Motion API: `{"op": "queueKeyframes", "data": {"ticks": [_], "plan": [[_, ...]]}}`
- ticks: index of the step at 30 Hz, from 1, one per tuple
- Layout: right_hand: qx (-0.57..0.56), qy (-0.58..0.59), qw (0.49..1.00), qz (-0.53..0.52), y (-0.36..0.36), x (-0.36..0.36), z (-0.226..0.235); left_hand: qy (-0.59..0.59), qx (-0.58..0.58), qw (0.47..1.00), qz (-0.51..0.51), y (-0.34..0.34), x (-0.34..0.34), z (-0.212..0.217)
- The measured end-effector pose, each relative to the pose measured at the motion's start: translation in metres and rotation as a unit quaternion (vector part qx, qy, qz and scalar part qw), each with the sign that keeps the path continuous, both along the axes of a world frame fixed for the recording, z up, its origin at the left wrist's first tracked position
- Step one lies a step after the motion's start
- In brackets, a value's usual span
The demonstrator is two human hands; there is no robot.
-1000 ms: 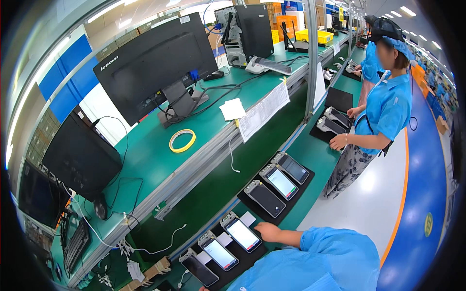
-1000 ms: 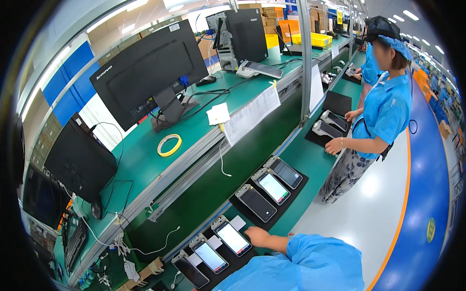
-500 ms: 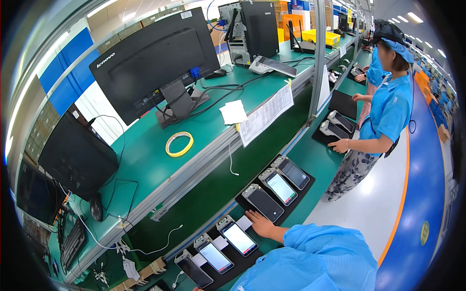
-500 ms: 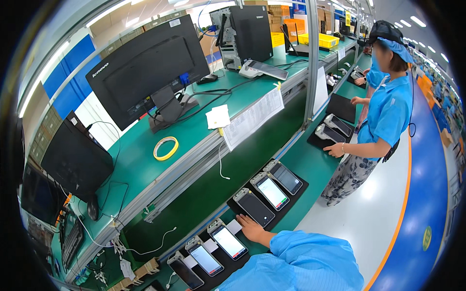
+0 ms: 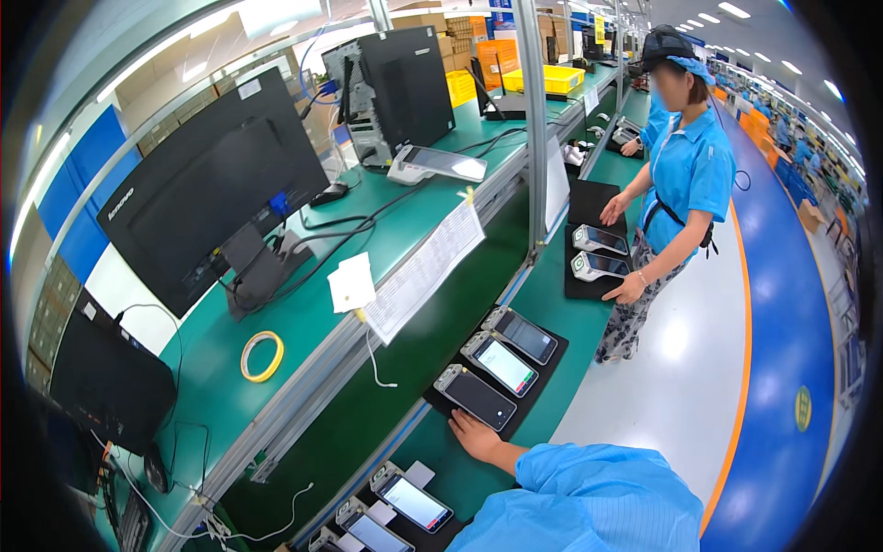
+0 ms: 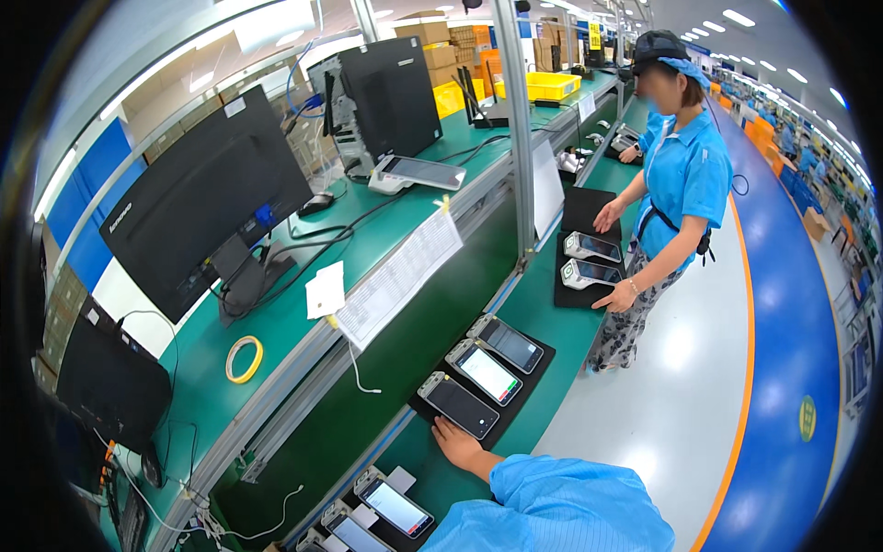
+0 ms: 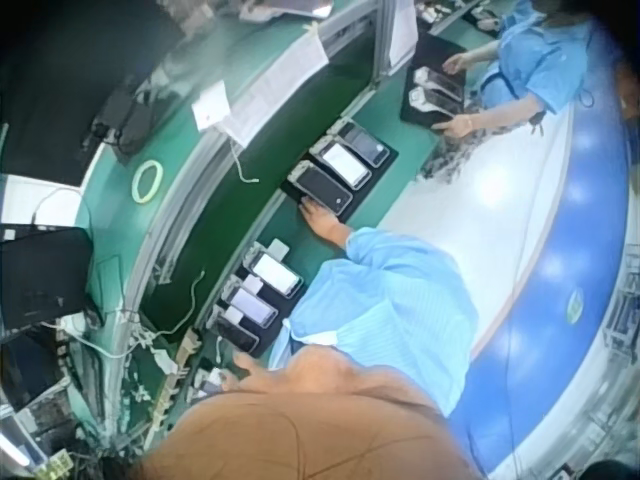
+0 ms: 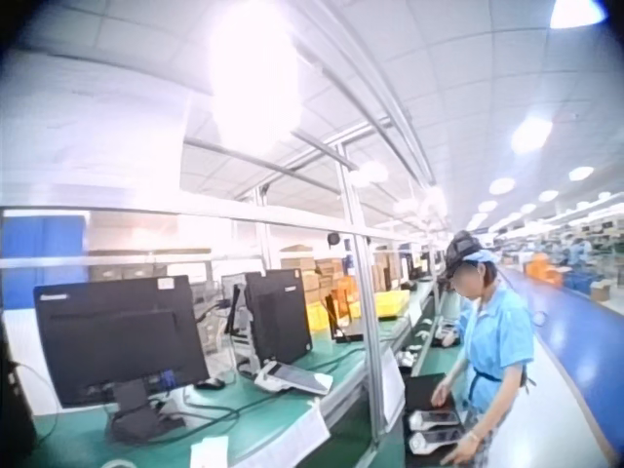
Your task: The person interacts with and tests multiple industrial handheld electronics terminals on a production line by hand.
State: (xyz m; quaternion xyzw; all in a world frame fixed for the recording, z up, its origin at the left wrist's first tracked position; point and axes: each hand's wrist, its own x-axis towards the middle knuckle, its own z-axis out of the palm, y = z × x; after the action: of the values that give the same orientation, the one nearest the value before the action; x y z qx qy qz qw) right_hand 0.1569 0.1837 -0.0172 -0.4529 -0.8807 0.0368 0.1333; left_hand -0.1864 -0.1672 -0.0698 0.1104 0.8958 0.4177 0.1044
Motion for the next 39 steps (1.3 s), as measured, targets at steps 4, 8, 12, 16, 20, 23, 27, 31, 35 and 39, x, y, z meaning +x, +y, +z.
{"op": "queueKeyframes", "data": {"ticks": [4,8,12,16,20,23,27,31,35,39], "plan": [[-0.027,0.002,0.999,-0.031,0.028,0.035,0.005,-0.014,-0.014,1.0,0.002,0.01,-0.006,0.025],[-0.045,0.014,0.995,-0.086,0.05,0.061,0.022,-0.029,-0.026,0.999,0.009,0.015,-0.014,0.044],[-0.099,-0.024,0.988,-0.116,0.035,0.051,0.042,-0.051,-0.042,0.998,0.019,0.006,-0.022,0.06],[-0.314,0.199,0.925,0.076,-0.022,0.029,-0.003,-0.079,-0.052,0.995,0.023,0.012,-0.031,0.068],[-0.493,0.293,0.817,0.059,-0.047,0.012,0.011,-0.108,-0.073,0.99,0.042,-0.001,-0.032,0.071],[-0.577,0.26,0.774,0.02,-0.042,0.01,0.025,-0.14,-0.033,0.988,0.056,0.009,-0.036,0.037],[-0.474,0.193,0.859,-0.014,-0.052,0.022,0.024,-0.167,0.019,0.986,0.012,0.051,0.004,0.048],[-0.446,0.18,0.87,-0.106,-0.033,0.052,0.031,-0.191,0.068,0.979,-0.025,0.1,0.066,0.084],[-0.396,0.198,0.878,-0.184,-0.015,0.089,0.026,-0.202,0.125,0.968,-0.08,0.121,0.115,0.097],[-0.289,0.22,0.924,-0.119,0.033,0.157,0.053,-0.154,0.041,0.975,-0.154,0.144,0.134,0.07]]}}
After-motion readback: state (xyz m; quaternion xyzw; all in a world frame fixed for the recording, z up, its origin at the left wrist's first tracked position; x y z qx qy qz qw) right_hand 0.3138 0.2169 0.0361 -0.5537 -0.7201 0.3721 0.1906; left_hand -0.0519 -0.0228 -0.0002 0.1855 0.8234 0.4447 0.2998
